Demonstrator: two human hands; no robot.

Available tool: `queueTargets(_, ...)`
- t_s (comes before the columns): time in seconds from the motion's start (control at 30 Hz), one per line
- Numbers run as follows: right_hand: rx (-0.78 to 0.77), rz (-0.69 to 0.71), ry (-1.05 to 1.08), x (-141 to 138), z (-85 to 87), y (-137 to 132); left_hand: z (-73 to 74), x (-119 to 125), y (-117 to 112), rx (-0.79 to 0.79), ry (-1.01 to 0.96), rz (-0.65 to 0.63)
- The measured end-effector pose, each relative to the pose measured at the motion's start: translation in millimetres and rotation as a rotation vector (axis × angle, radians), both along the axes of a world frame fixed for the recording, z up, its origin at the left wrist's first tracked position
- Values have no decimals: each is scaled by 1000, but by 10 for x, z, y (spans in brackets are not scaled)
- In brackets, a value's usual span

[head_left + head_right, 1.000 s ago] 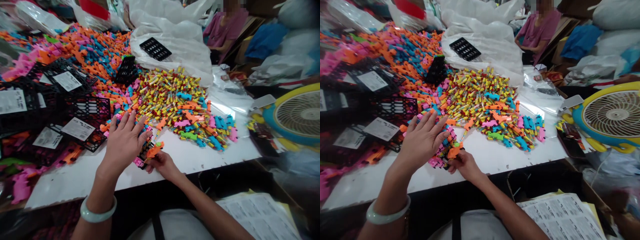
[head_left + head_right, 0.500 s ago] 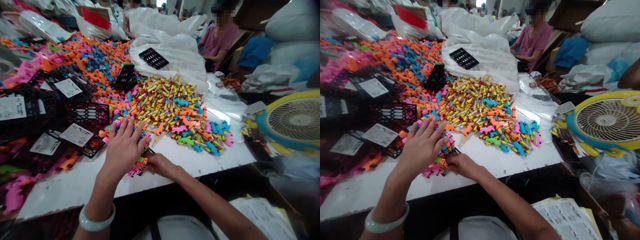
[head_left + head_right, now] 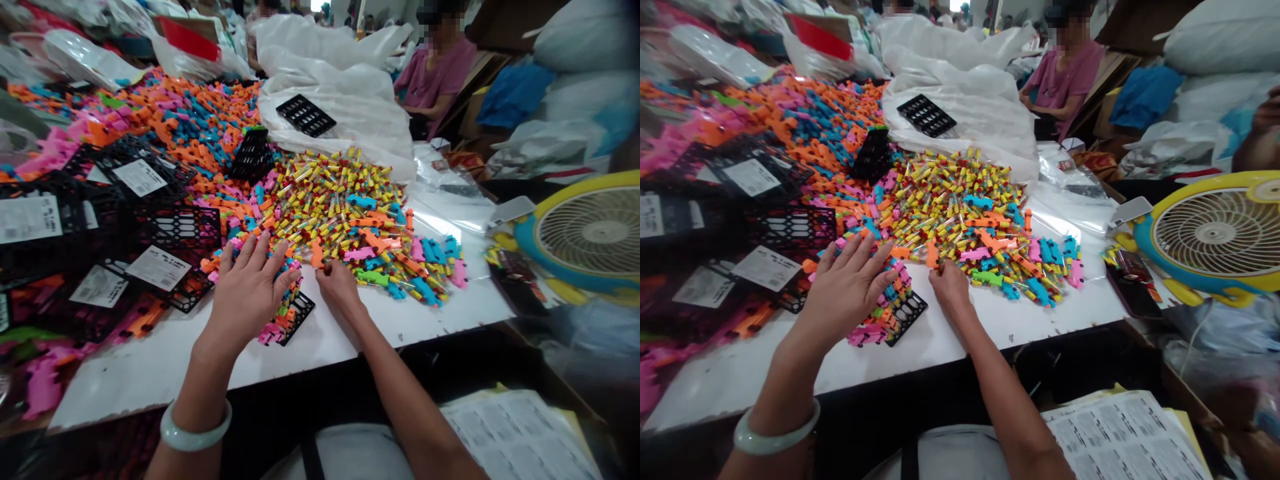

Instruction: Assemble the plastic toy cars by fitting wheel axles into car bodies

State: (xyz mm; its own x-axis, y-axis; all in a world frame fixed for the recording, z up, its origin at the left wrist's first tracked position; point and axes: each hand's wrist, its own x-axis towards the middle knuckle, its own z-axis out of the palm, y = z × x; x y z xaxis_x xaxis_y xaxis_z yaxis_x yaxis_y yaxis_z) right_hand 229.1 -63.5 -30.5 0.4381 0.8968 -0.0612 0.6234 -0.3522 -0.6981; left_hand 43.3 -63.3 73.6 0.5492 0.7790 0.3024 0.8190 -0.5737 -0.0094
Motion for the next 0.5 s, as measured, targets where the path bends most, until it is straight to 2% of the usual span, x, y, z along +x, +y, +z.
queueTargets(0.1, 97, 61, 316, 103, -69, -262, 49, -13, -45, -14, -12, 4)
queueTargets(0.17, 94, 136, 538, 103, -89, -448, 87, 1, -98, -12, -29, 13)
queueTargets(0.33, 61, 386, 940, -175, -75, -668, 73, 119, -158, -50, -40, -66)
queueTargets(0.4, 68, 402, 1037, -280, -94, -661, 45, 162, -127, -74, -50, -61)
queueTargets(0.5, 96, 373, 1010, -321, -155, -632, 46, 159, -83, -131, -109, -53)
